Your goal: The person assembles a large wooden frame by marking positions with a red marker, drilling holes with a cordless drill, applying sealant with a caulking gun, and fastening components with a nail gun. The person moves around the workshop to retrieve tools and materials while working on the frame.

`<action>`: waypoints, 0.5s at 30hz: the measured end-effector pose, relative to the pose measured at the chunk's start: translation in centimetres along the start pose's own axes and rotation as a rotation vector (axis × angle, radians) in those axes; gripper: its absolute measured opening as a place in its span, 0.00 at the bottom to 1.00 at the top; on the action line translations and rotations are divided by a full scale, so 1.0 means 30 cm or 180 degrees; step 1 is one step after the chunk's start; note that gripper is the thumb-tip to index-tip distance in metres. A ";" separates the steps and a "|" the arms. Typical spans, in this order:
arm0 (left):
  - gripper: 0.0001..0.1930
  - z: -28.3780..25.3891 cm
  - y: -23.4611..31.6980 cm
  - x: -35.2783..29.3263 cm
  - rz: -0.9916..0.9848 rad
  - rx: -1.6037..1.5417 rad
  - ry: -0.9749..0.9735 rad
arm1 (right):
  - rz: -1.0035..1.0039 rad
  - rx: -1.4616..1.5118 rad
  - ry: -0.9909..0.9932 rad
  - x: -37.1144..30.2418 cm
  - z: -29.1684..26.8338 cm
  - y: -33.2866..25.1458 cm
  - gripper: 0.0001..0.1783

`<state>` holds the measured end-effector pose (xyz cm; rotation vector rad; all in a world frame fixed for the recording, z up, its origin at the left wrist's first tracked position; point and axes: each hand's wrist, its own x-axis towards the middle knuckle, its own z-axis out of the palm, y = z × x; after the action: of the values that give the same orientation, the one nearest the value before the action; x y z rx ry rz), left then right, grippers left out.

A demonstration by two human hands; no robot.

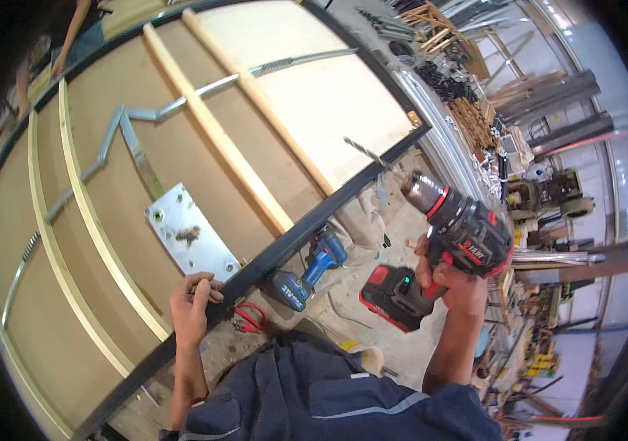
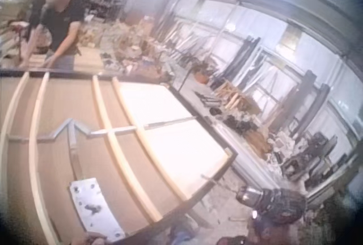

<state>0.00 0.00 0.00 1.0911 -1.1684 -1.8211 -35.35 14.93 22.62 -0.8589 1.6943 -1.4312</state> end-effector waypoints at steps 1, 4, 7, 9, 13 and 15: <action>0.15 -0.039 -0.003 0.035 0.0054 0.0104 0.0017 | -0.0066 0.0147 0.0175 -0.022 0.005 0.066 0.36; 0.16 0.075 -0.006 -0.039 0.0272 0.0098 0.0098 | 0.0008 0.0366 0.0669 -0.156 -0.100 0.051 0.31; 0.16 0.068 -0.013 -0.035 0.0404 0.0193 0.0253 | 0.0001 0.0728 0.0753 -0.191 -0.096 0.095 0.29; 0.15 0.063 -0.017 -0.035 0.0419 0.0174 0.0373 | 0.0069 0.0912 0.0647 -0.190 -0.112 0.135 0.29; 0.15 0.083 -0.042 -0.037 0.0488 0.0473 0.0661 | 0.0287 0.1128 0.0630 -0.165 -0.168 0.250 0.32; 0.15 0.083 -0.046 -0.040 0.0539 0.0568 0.0824 | 0.0237 0.1069 0.0273 -0.127 -0.150 0.253 0.35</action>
<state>-1.95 2.37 -0.37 1.2463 -1.2420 -1.4210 -37.57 21.56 16.02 -0.5510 1.4716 -1.6598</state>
